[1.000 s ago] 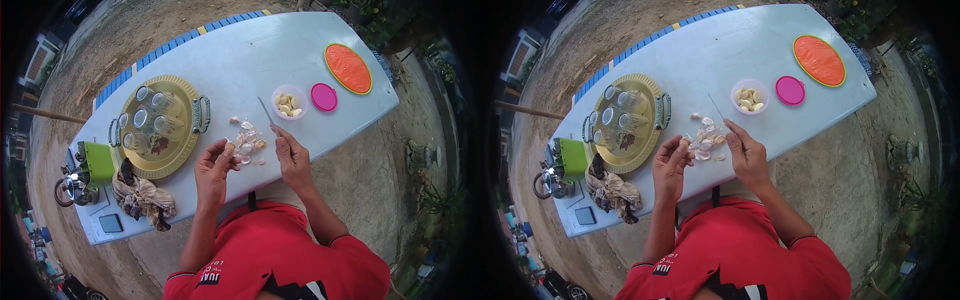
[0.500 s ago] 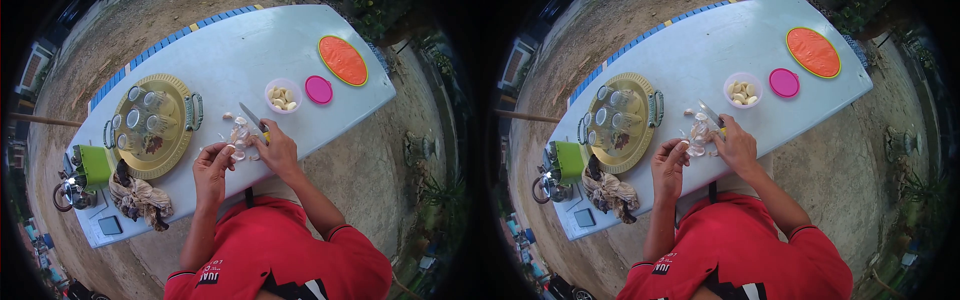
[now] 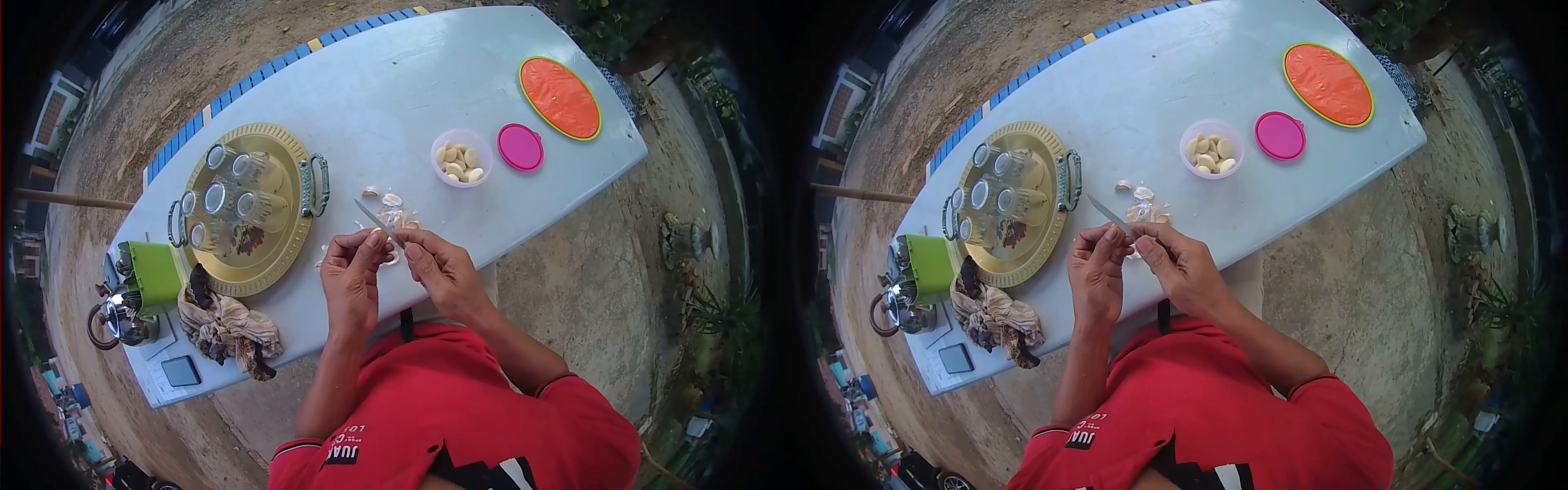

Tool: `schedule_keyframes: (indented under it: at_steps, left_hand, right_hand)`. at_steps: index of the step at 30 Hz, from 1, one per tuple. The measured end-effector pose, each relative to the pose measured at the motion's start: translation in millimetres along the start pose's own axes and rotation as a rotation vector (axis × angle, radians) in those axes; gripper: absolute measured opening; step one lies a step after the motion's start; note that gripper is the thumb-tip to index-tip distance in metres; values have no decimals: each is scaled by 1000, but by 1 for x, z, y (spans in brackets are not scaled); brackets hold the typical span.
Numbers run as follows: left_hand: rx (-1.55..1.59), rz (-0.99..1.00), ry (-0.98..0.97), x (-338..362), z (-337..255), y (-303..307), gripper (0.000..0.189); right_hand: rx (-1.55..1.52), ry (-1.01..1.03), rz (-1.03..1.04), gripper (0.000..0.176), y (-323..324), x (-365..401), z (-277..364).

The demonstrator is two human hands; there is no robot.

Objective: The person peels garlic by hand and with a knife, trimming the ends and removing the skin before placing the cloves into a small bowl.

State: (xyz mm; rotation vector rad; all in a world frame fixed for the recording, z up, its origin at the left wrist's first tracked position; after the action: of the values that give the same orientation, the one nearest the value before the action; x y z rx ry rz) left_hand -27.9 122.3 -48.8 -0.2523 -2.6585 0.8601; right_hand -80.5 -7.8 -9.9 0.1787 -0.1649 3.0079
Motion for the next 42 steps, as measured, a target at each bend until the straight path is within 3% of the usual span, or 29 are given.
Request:
schedule_keyframes:
  at_steps: [6, 11, 21, 36, 42]
  left_hand:
    - [116, -43, -102, 3, -5, 4, 13]
    - [40, -21, -96, 3, -2, 6, 19]
    - [-75, 34, -142, -1, -5, 6, 14]
    - [-38, 117, 28, -9, 0, 9, 13]
    - [-151, 76, -101, -6, -9, 7, 13]
  right_hand:
    - [11, 26, 0, 40, -12, -5, -6]
    - [-46, 37, 42, 38, -17, -9, -1]
    - [-143, -39, 89, 36, -14, -12, -9]
    - [-426, -139, 174, 24, -21, -14, -21]
    - [-477, -182, 153, 21, -23, -15, -25]
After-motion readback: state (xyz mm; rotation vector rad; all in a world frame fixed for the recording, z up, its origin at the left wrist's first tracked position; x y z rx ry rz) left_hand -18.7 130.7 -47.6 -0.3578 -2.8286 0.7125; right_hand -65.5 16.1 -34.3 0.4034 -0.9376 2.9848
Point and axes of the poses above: each hand's wrist, its own x-axis away from the middle knuckle, its own y-axis out of the back of the hand, z = x × y, the point moved 10 cm from there along -x, towards the middle knuckle, and after that the axes turned 1 degree about z, right-handed, at the moved point
